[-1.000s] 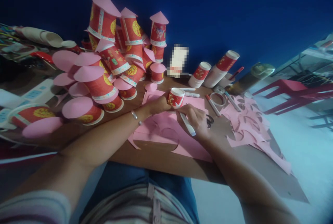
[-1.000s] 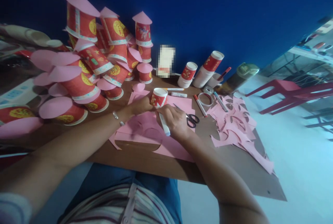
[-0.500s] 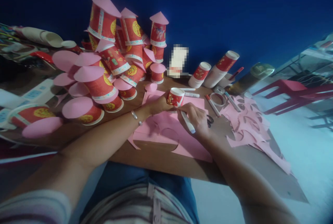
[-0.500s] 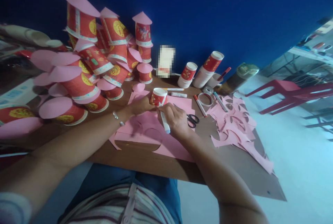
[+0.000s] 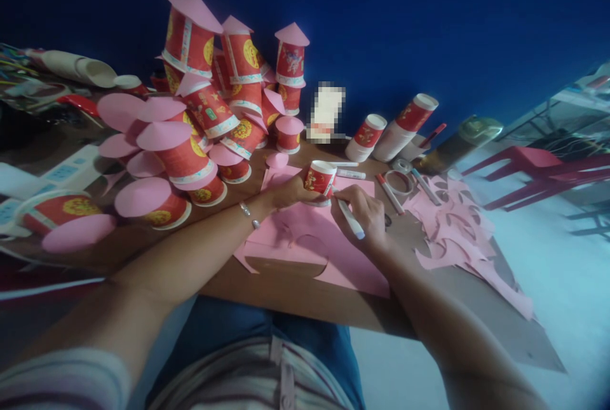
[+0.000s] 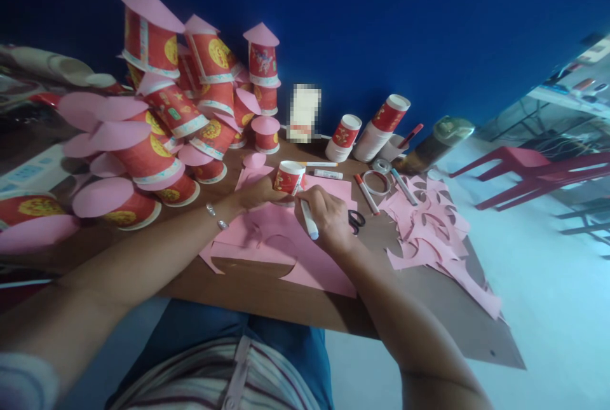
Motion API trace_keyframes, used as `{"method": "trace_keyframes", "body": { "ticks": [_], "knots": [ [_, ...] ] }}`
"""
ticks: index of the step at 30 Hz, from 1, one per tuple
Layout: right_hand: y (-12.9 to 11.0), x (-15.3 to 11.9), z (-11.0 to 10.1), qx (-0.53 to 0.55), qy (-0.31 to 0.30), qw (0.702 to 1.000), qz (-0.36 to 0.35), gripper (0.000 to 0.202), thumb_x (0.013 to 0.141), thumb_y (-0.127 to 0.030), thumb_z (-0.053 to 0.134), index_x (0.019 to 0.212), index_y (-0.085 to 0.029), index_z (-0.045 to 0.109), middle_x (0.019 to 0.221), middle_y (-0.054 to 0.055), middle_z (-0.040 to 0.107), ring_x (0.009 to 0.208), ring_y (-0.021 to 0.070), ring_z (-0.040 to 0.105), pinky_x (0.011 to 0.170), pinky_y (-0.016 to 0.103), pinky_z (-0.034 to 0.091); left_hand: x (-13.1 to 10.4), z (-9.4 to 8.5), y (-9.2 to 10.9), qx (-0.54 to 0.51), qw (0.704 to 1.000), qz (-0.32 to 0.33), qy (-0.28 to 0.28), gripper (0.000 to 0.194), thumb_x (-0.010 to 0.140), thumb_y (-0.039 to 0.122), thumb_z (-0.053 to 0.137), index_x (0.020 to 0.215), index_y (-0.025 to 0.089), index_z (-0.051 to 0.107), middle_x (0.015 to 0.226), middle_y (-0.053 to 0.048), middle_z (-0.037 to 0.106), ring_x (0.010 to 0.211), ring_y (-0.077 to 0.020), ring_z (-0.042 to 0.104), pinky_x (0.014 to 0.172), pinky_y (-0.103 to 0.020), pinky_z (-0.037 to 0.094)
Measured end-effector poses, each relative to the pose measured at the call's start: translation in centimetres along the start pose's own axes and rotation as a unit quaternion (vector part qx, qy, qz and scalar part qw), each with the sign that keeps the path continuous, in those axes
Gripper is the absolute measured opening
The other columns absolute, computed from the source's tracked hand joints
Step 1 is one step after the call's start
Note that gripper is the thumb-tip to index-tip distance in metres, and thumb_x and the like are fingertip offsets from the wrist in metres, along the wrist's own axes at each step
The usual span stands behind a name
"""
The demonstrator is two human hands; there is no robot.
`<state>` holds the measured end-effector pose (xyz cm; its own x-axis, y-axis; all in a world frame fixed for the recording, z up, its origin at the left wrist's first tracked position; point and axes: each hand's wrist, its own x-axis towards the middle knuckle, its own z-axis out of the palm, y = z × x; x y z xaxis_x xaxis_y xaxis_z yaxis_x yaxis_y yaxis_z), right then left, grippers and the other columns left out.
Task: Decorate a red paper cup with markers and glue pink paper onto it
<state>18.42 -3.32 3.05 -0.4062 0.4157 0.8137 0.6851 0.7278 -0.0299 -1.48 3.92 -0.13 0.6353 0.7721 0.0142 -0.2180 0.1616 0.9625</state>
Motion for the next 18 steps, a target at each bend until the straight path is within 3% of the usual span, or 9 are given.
{"method": "trace_keyframes", "body": {
  "ticks": [7, 11, 18],
  "knots": [
    [0.1, -0.1, 0.1, 0.019, 0.020, 0.999, 0.029, 0.015, 0.099, -0.010, 0.062, 0.096, -0.024, 0.062, 0.076, -0.001, 0.070, 0.065, 0.0146, 0.068, 0.059, 0.026, 0.050, 0.0, 0.0, -0.2, -0.034, 0.999, -0.006, 0.010, 0.080, 0.059, 0.026, 0.105, 0.124, 0.019, 0.060, 0.111, -0.006, 0.077, 0.102, -0.0219, 0.076, 0.099, -0.044, 0.062],
    [0.0, -0.3, 0.3, 0.033, 0.044, 0.998, -0.003, 0.015, 0.099, -0.009, 0.065, 0.100, -0.024, 0.062, 0.078, -0.002, 0.070, 0.064, 0.0144, 0.068, 0.058, 0.026, 0.050, 0.2, -0.2, -0.3, -0.012, 1.000, 0.001, 0.006, 0.081, 0.057, 0.032, 0.106, 0.123, 0.019, 0.061, 0.109, -0.005, 0.077, 0.100, -0.0219, 0.076, 0.096, -0.040, 0.061],
    [-0.1, -0.2, -0.1, 0.055, 0.003, 0.998, 0.008, 0.013, 0.100, -0.011, 0.063, 0.106, -0.023, 0.065, 0.083, 0.001, 0.071, 0.069, 0.0170, 0.070, 0.062, 0.028, 0.054, -0.4, 0.3, 0.9, 0.055, 0.998, 0.006, 0.012, 0.090, 0.056, 0.044, 0.107, 0.131, 0.021, 0.062, 0.119, -0.009, 0.075, 0.108, -0.0270, 0.073, 0.098, -0.045, 0.060]
  ]
}}
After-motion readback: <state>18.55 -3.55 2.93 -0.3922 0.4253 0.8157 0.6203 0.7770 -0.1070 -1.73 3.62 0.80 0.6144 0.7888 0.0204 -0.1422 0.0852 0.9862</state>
